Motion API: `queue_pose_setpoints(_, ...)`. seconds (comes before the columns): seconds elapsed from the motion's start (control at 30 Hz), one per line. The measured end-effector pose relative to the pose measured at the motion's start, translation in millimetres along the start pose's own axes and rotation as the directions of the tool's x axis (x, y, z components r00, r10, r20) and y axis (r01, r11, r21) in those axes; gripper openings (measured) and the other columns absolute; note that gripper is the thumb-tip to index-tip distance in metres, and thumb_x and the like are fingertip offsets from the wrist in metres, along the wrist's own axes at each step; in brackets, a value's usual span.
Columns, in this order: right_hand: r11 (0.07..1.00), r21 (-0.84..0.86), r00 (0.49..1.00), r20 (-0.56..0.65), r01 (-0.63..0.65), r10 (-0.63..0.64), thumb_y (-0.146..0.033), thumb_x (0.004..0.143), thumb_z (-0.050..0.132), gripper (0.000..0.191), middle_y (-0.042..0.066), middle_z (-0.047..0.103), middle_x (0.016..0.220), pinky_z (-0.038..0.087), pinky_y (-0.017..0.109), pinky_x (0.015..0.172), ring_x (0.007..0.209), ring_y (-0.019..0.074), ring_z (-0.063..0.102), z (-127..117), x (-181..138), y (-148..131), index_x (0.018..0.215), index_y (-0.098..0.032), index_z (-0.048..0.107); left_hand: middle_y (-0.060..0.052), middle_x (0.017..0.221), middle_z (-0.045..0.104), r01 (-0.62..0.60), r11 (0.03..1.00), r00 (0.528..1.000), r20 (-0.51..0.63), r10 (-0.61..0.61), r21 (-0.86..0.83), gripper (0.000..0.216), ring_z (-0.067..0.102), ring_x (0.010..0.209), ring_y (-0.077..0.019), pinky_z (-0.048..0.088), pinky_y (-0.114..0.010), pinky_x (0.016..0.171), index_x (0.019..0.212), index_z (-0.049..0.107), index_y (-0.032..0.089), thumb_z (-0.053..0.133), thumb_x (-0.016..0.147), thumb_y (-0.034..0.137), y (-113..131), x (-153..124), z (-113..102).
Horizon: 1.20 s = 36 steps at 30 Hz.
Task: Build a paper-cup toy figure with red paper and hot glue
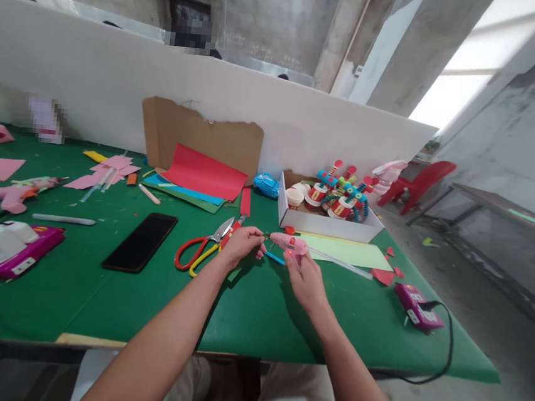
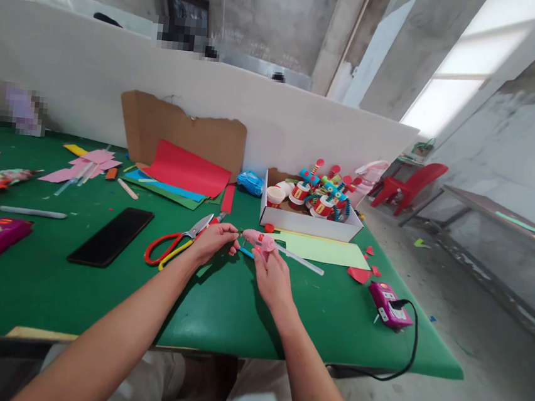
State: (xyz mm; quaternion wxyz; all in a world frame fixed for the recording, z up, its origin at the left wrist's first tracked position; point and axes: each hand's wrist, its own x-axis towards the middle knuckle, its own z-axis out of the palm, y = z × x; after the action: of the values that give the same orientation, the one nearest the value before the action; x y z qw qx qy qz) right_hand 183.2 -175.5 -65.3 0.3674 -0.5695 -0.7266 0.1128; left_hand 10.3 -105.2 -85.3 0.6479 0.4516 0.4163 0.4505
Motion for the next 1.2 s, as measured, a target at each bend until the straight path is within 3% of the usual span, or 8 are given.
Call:
queue_pose_setpoints(0.2, 1.0, -0.001, 1.0, -0.002, 0.017, -0.017, -0.038, 0.093, 0.04, 0.038, 0.014, 0.07, 0.108, 0.05, 0.037, 0.091, 0.102, 0.0266, 0.065, 0.8, -0.5, -0.1, 0.107, -0.016, 0.068, 0.0, 0.051, 0.064, -0.006, 1.0, 1.0, 0.01, 0.006, 0.008, 0.014, 0.057, 0.041, -0.0102, 0.046, -0.02, 0.045, 0.074, 0.053, 0.015, 0.066, 0.078, 0.017, -0.3, 0.3, -0.7)
queue_pose_setpoints(0.4, 1.0, -0.022, 1.0, -0.007, 0.012, -0.013, -0.038, 0.093, 0.041, 0.036, 0.012, 0.071, 0.107, 0.05, 0.036, 0.092, 0.103, 0.0259, 0.065, 0.6, -0.6, 0.4, 0.106, -0.018, 0.068, 0.0, 0.049, 0.063, 0.012, 1.0, 1.0, -0.01, -0.012, 0.025, 0.011, 0.056, 0.039, -0.0099, 0.046, -0.02, 0.044, 0.073, 0.052, 0.015, 0.055, 0.082, 0.008, 3.3, -1.7, 2.0)
queue_pose_setpoints(0.93, 1.0, -0.015, 1.0, 0.007, 0.008, -0.008, -0.038, 0.093, 0.041, 0.037, 0.012, 0.07, 0.111, 0.049, 0.036, 0.093, 0.105, 0.0254, 0.064, -1.7, -0.6, -1.4, 0.112, -0.018, 0.067, -0.001, 0.051, 0.064, 0.014, 1.0, 1.0, 0.024, -0.014, 0.023, 0.016, 0.056, 0.039, -0.0105, 0.046, -0.02, 0.043, 0.074, 0.052, 0.015, 0.067, 0.079, 0.02, -0.9, 1.4, -2.0)
queue_pose_setpoints(1.2, 1.0, -0.002, 1.0, 0.019, -0.008, 0.008, -0.037, 0.093, 0.041, 0.038, 0.014, 0.07, 0.109, 0.048, 0.037, 0.093, 0.104, 0.0266, 0.064, -1.4, -0.5, -2.7, 0.108, -0.015, 0.068, -0.001, 0.051, 0.064, 0.035, 0.999, 0.999, 0.016, -0.035, 0.037, 0.011, 0.056, 0.039, -0.0103, 0.045, -0.02, 0.044, 0.074, 0.053, 0.015, 0.061, 0.081, 0.014, 1.8, -1.0, 0.0)
